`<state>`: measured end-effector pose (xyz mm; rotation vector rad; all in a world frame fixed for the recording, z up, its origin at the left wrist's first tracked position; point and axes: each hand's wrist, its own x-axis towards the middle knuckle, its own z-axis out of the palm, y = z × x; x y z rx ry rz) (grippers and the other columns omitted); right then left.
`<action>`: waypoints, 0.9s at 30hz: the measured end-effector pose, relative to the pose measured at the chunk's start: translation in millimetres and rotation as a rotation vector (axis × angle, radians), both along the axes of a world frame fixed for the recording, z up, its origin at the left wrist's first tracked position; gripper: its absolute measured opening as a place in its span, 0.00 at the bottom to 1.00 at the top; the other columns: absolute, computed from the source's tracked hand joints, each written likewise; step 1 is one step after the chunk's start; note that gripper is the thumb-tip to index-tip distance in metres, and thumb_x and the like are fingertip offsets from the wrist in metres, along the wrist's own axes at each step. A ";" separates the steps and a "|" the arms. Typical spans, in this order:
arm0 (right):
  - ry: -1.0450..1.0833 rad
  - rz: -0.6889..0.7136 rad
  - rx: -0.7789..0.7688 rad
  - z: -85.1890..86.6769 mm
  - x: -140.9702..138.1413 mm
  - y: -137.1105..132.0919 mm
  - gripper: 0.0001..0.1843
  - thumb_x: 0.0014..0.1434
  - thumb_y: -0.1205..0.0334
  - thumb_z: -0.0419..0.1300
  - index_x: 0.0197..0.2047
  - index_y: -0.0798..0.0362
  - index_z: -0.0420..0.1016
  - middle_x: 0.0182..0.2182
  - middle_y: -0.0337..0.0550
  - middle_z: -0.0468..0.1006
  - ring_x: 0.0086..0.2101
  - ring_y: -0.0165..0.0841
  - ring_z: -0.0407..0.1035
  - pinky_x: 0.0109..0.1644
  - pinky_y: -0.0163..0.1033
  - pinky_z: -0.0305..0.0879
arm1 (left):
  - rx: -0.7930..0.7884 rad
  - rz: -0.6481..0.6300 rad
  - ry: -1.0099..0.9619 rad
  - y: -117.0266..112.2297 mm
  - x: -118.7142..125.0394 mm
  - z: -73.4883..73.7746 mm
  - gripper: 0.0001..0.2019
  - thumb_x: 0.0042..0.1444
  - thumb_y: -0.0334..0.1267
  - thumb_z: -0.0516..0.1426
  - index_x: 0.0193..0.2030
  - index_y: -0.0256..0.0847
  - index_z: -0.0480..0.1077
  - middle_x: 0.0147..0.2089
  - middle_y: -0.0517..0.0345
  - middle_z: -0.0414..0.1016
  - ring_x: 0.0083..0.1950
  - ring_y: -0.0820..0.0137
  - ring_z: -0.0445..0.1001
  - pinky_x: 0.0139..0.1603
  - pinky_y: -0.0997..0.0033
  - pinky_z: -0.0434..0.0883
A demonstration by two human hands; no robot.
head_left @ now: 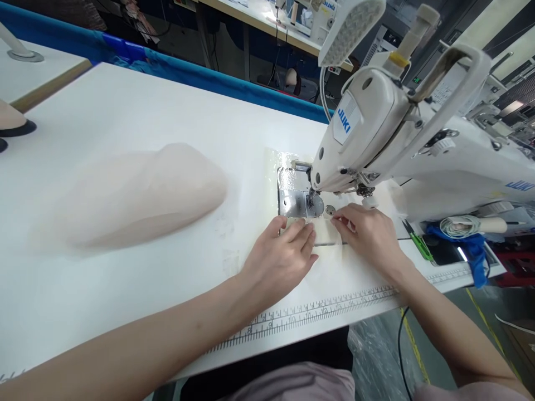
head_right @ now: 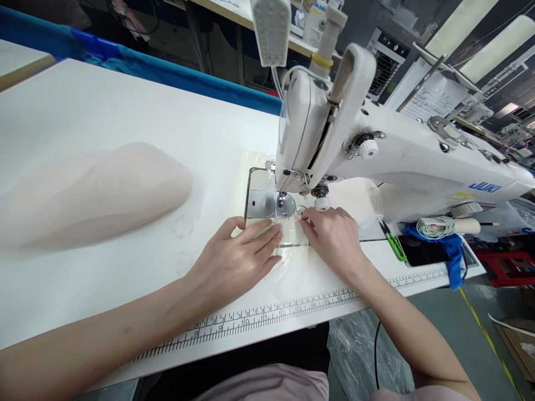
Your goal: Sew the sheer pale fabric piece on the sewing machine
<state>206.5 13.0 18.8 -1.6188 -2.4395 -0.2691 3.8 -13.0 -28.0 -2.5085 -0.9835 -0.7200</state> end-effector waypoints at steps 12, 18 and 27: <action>-0.182 0.287 0.158 -27.1 -10.0 0.3 0.20 0.62 0.76 0.50 0.55 0.63 0.73 0.54 0.46 0.76 0.52 0.40 0.68 0.50 0.48 0.64 | -0.071 0.028 -0.031 8.8 3.5 4.5 0.14 0.67 0.37 0.52 0.54 0.33 0.72 0.54 0.49 0.77 0.57 0.59 0.72 0.52 0.55 0.63; -0.167 0.249 0.151 -28.2 -9.5 5.2 0.21 0.62 0.76 0.49 0.55 0.62 0.73 0.55 0.45 0.75 0.51 0.40 0.69 0.52 0.49 0.62 | -0.111 0.071 0.000 8.7 2.3 9.9 0.14 0.67 0.38 0.52 0.53 0.33 0.72 0.53 0.51 0.78 0.58 0.61 0.72 0.50 0.56 0.62; -0.117 0.223 0.073 -31.2 -7.3 11.4 0.23 0.63 0.75 0.47 0.59 0.59 0.69 0.55 0.46 0.75 0.51 0.40 0.67 0.52 0.48 0.59 | -0.179 0.084 0.044 13.1 3.5 17.6 0.16 0.67 0.38 0.50 0.56 0.36 0.70 0.57 0.49 0.75 0.60 0.59 0.71 0.50 0.53 0.63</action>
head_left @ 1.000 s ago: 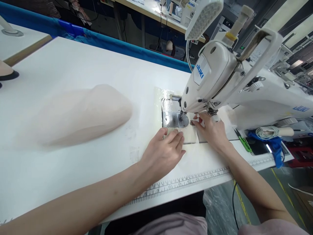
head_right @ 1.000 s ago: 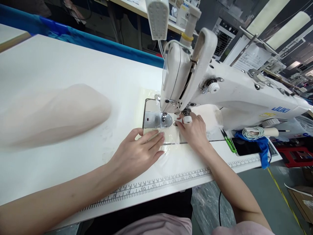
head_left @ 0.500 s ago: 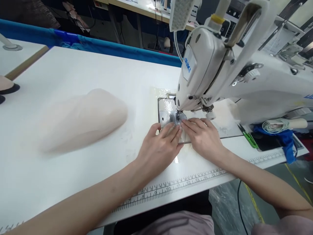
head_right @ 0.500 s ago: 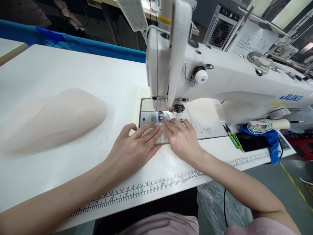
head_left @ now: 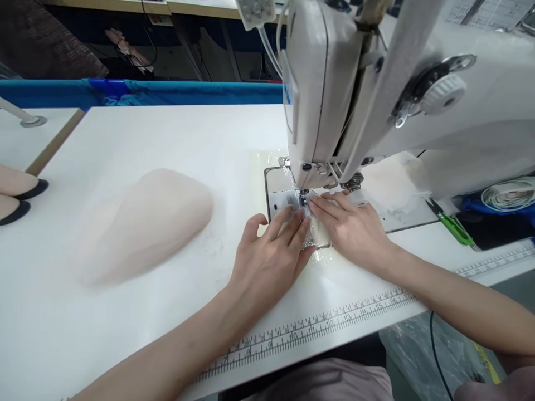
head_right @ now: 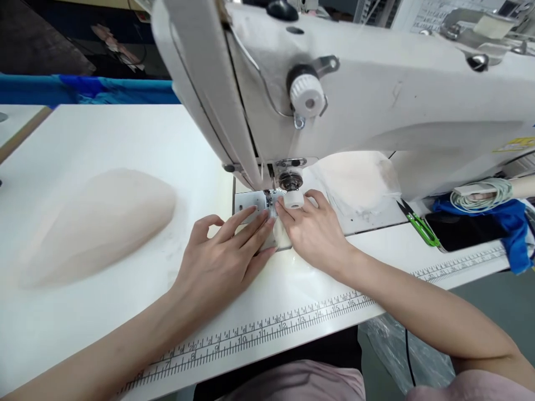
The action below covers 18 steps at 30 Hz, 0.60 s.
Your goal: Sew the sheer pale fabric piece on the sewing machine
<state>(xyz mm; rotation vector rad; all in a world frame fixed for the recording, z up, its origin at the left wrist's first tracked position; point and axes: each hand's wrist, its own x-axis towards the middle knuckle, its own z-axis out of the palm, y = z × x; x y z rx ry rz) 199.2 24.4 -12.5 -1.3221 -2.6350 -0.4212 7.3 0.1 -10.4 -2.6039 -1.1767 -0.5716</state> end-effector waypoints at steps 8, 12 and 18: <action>0.007 -0.010 -0.019 -0.4 0.2 1.5 0.24 0.63 0.75 0.46 0.61 0.60 0.67 0.53 0.48 0.77 0.52 0.40 0.66 0.52 0.47 0.57 | 0.006 0.016 0.029 0.2 1.4 0.1 0.16 0.68 0.39 0.50 0.57 0.34 0.70 0.57 0.48 0.74 0.60 0.60 0.70 0.50 0.53 0.62; 0.007 0.002 0.002 -0.7 0.9 1.3 0.24 0.62 0.75 0.47 0.60 0.61 0.67 0.55 0.48 0.75 0.52 0.40 0.66 0.54 0.48 0.55 | 0.022 0.021 0.036 -0.1 2.7 0.7 0.16 0.68 0.39 0.49 0.56 0.34 0.70 0.56 0.47 0.75 0.61 0.60 0.70 0.51 0.54 0.62; -0.011 0.002 0.003 -0.6 1.8 1.9 0.23 0.63 0.74 0.48 0.60 0.60 0.67 0.57 0.48 0.74 0.52 0.41 0.66 0.55 0.48 0.54 | 0.007 0.026 0.042 0.6 3.1 2.1 0.16 0.68 0.39 0.49 0.56 0.35 0.70 0.57 0.47 0.74 0.61 0.59 0.70 0.51 0.52 0.63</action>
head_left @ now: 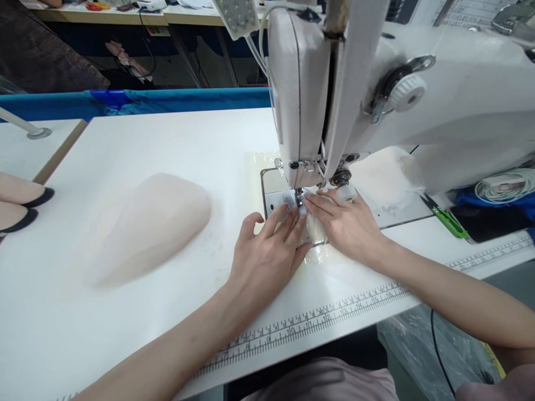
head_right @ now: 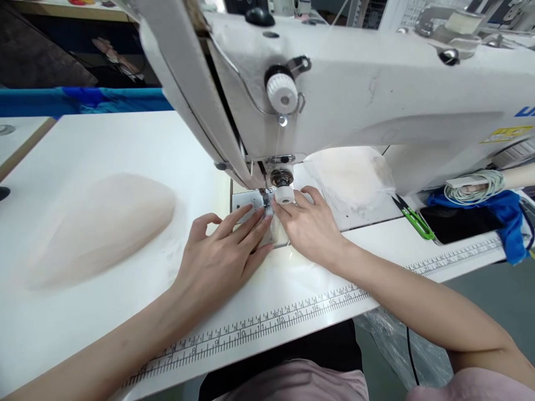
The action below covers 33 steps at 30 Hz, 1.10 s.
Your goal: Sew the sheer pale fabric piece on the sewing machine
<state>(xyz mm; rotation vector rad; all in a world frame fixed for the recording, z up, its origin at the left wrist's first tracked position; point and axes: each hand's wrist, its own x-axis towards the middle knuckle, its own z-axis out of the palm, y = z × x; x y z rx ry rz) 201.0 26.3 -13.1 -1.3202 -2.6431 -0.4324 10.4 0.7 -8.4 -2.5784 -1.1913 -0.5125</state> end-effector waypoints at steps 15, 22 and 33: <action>0.016 0.015 0.024 3.0 6.0 5.9 0.24 0.62 0.75 0.48 0.60 0.57 0.68 0.55 0.45 0.76 0.54 0.42 0.65 0.59 0.51 0.52 | -0.014 0.006 -0.020 4.6 -0.3 -3.7 0.17 0.68 0.40 0.49 0.57 0.35 0.69 0.58 0.46 0.74 0.61 0.58 0.69 0.52 0.51 0.61; 0.267 0.026 -0.296 28.1 13.5 -11.4 0.12 0.61 0.53 0.60 0.43 0.50 0.78 0.42 0.39 0.79 0.35 0.34 0.72 0.34 0.39 0.60 | -0.070 -0.053 -0.054 4.7 -1.9 2.8 0.14 0.65 0.35 0.51 0.55 0.40 0.71 0.54 0.53 0.77 0.53 0.59 0.72 0.48 0.55 0.63; 0.579 -0.072 -0.511 30.9 13.3 -9.9 0.09 0.67 0.63 0.50 0.39 0.52 0.71 0.28 0.36 0.75 0.26 0.27 0.67 0.29 0.33 0.55 | -0.360 -0.058 -0.214 33.9 1.1 7.2 0.16 0.64 0.35 0.47 0.47 0.42 0.76 0.48 0.54 0.77 0.49 0.61 0.72 0.48 0.55 0.64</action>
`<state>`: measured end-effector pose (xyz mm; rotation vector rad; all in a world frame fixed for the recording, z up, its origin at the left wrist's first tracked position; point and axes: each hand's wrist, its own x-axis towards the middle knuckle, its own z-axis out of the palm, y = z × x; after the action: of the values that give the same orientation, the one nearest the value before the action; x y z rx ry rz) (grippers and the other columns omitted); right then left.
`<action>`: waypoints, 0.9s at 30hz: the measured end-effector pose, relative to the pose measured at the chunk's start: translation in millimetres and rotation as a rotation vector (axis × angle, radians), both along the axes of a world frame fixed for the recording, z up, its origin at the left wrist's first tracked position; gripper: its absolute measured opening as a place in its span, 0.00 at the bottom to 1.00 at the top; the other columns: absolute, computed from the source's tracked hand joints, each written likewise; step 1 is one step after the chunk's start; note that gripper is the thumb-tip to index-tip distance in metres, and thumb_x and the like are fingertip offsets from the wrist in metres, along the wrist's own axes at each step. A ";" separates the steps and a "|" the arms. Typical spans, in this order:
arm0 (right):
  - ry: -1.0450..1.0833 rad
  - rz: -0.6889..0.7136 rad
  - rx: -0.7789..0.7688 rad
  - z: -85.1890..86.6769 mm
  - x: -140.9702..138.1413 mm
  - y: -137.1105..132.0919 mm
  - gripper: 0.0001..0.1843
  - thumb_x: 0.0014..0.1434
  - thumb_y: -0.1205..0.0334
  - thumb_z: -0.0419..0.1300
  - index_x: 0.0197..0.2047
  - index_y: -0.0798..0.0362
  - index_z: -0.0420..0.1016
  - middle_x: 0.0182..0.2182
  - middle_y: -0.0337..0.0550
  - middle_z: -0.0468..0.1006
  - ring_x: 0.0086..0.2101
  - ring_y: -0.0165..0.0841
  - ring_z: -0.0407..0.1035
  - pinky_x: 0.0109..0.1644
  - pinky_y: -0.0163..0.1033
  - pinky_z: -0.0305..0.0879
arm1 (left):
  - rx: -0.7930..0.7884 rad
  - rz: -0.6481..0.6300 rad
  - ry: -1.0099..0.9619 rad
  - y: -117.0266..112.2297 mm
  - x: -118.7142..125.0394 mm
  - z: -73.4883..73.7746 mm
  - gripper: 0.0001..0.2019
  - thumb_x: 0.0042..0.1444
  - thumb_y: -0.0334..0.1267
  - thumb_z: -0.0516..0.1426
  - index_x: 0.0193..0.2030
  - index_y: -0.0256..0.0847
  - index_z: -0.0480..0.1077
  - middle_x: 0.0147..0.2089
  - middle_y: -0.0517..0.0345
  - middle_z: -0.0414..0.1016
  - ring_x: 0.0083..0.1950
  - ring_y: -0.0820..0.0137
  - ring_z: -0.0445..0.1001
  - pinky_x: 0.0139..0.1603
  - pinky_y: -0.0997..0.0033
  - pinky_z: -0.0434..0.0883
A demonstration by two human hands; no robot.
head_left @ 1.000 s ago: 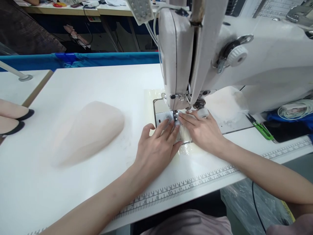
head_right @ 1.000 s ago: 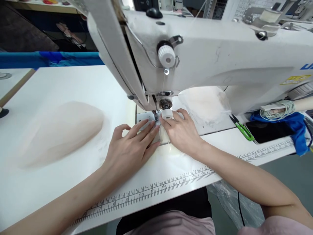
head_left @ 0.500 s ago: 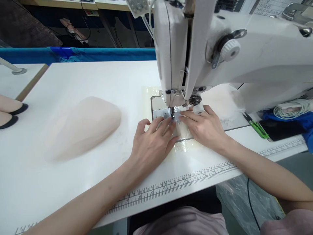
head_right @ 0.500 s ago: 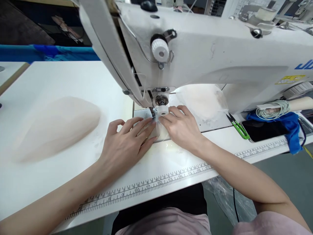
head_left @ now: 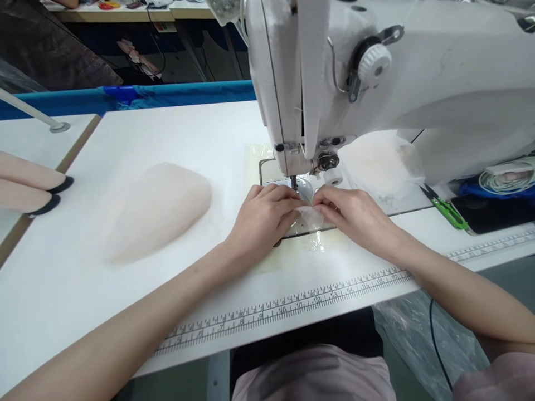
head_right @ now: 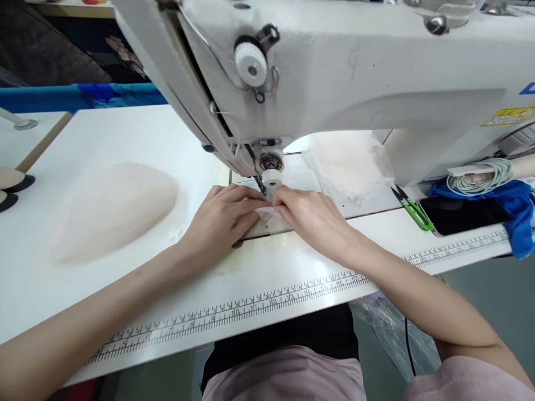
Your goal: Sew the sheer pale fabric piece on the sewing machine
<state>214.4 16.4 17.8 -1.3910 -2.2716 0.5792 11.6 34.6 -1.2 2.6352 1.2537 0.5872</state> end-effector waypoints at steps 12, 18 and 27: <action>-0.016 -0.041 0.273 -15.2 -3.8 10.5 0.12 0.66 0.59 0.55 0.39 0.50 0.81 0.30 0.38 0.77 0.27 0.28 0.65 0.29 0.35 0.54 | -0.336 -0.024 -0.222 15.7 -5.1 16.1 0.15 0.64 0.37 0.49 0.37 0.41 0.79 0.42 0.55 0.77 0.45 0.65 0.73 0.47 0.62 0.70; -0.132 0.103 0.525 -19.9 -1.6 5.6 0.10 0.63 0.63 0.58 0.34 0.51 0.81 0.31 0.39 0.79 0.31 0.31 0.68 0.29 0.37 0.56 | 0.153 -0.144 0.016 -1.7 -13.9 -2.5 0.13 0.64 0.36 0.52 0.44 0.45 0.78 0.50 0.53 0.76 0.52 0.59 0.69 0.50 0.54 0.66; -0.190 0.237 0.696 -22.1 -1.8 2.0 0.10 0.60 0.73 0.57 0.34 0.53 0.79 0.39 0.35 0.84 0.46 0.35 0.73 0.46 0.42 0.62 | 0.446 -0.100 0.266 -31.6 -13.0 -3.5 0.15 0.64 0.30 0.54 0.56 0.41 0.71 0.57 0.52 0.75 0.60 0.58 0.71 0.51 0.54 0.64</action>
<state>212.6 18.4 -4.3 -0.8625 -2.4490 -0.2878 -1.4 3.0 -4.7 3.2155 1.1545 0.5699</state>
